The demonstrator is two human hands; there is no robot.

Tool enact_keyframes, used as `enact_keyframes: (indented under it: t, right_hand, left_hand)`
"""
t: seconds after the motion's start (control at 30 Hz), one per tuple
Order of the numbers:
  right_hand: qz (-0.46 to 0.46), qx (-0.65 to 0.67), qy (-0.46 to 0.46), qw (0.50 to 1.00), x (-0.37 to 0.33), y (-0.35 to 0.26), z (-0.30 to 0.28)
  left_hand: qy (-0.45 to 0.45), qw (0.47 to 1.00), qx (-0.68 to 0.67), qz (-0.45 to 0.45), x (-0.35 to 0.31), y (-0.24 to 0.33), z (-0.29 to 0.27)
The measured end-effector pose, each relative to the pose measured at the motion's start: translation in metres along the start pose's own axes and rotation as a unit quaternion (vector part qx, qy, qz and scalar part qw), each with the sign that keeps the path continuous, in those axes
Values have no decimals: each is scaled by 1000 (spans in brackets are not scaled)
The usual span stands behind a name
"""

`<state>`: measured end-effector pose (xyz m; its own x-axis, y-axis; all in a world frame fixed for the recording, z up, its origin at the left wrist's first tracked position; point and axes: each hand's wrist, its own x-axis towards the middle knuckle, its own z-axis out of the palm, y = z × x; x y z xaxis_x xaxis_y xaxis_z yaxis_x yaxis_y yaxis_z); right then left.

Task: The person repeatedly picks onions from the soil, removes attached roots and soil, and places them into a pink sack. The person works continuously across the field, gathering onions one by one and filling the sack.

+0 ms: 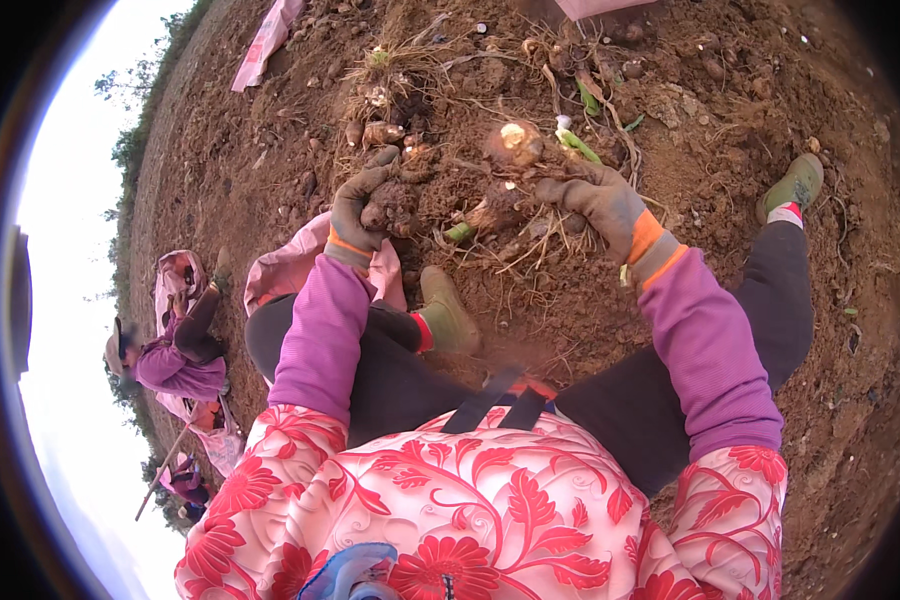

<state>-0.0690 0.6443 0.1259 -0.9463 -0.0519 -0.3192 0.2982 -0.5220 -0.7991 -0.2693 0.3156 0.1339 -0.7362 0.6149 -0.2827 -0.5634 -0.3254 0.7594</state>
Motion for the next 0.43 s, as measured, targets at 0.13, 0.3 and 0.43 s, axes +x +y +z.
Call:
enact_keyframes:
  t: [0.13, 0.3, 0.43]
  right_hand:
    - [87, -73, 164, 980, 10, 14, -12]
    - [134, -134, 130, 973, 18, 51, -10]
    - [53, -184, -18, 981, 25, 71, 11]
  left_hand:
    - [10, 997, 31, 76, -39, 76, -23]
    - [291, 457, 802, -251, -80, 114, -70]
    - [229, 731, 595, -244, -66, 47, -69]
